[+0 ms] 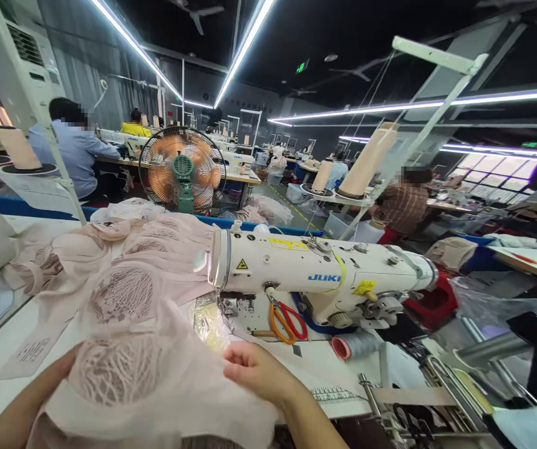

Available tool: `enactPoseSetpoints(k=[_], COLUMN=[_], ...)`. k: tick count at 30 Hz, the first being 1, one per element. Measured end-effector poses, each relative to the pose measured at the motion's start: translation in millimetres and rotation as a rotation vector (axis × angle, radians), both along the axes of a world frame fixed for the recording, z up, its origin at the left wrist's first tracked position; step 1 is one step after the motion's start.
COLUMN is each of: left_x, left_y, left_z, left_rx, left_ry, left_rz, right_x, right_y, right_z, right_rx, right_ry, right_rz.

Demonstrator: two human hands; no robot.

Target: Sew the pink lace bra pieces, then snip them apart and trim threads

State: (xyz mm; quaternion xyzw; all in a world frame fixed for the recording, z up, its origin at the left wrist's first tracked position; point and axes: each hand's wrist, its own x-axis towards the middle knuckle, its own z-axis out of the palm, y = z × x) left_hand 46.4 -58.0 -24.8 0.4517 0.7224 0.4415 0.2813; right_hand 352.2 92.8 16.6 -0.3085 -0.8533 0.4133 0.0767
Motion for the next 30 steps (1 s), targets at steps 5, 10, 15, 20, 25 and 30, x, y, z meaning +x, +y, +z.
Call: enactPoseSetpoints(k=[5,10,15,20,25,30], left_x=[-72,-59,52,94,86,94], left_y=[12,30,78,127,135,144], left_z=[28.3,52.3,28.4,0.9,-5.4,-6.6], left_rx=[-0.006,0.042,0.271,0.178,0.106,0.093], left_ry=[-0.226,0.691,0.746,0.807,0.907,0.915], left_rz=[0.169,0.306,-0.443,-0.768,-0.773,-0.768], right_x=[-48,-80,-82,-58,-11,15], right_y=[17,21,20,6,-21,-33], right_z=[-30.1,-42.6,-52.5,-57.6,-78.9,-96.1], right_rx=[0.364,0.628,0.697,0.748,0.872,0.931], right_ry=[-0.105,-0.18,-0.251,-0.195,-0.025,0.011], right_rz=[-0.203,-0.324,-0.313,-0.232,-0.118,-0.105])
